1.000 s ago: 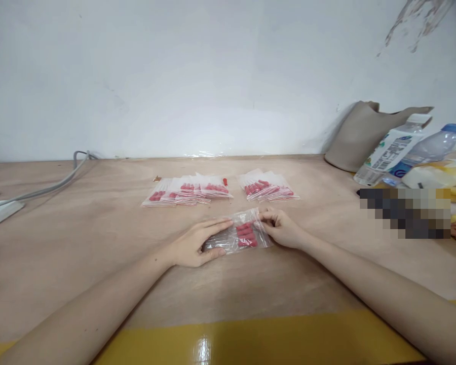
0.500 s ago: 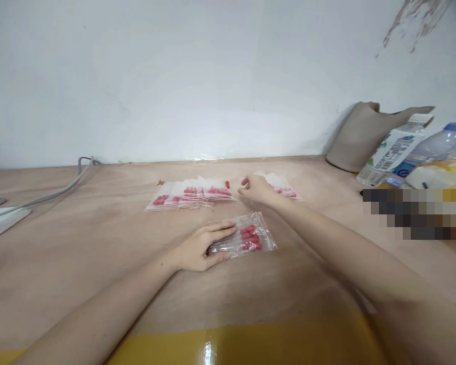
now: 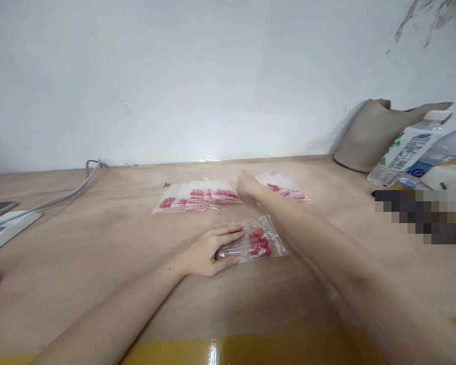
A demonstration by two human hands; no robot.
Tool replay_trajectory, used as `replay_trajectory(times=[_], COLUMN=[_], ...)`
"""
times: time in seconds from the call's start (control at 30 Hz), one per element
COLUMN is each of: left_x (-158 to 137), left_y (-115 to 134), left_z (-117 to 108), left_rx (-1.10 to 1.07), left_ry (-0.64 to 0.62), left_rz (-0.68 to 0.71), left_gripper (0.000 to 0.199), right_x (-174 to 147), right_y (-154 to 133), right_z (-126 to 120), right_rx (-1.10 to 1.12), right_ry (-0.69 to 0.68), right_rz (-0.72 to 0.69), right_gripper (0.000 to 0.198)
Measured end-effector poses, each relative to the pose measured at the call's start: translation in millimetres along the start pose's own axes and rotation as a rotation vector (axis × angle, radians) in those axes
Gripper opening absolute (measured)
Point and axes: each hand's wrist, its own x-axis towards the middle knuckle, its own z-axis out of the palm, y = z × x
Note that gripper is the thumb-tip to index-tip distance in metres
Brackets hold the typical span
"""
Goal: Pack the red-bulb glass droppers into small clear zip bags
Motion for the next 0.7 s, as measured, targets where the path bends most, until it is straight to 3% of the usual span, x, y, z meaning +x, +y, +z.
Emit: replay_trajectory(times=[0.1,0.17,0.23,0.4,0.7], left_x=[0,0,0,-1,0], left_y=[-1,-2,-3,-4,-2], left_z=[1,1,2,0,-2], left_rx=[-0.003,-0.002,0.002,0.016,0.025], left_ry=[0.013,0.019,0.015,-0.001,0.0], left_rz=[0.008,0.009,0.003,0.003,-0.002], left_gripper=[0.055,0.054,0.054,0.058,0.056], right_x=[-23,-45,-71,-120,-122], right_y=[26,51,77,112,98], right_z=[-18,-23,-21,0,22], right_rx=[0.12,0.431,0.674,1.073,1.346], right_ry=[0.139,0.369,0.462,0.476,0.4], right_rz=[-0.01,-0.051,-0.044,0.006,-0.016], right_gripper=[0.058,0.058,0.058,0.049,0.043])
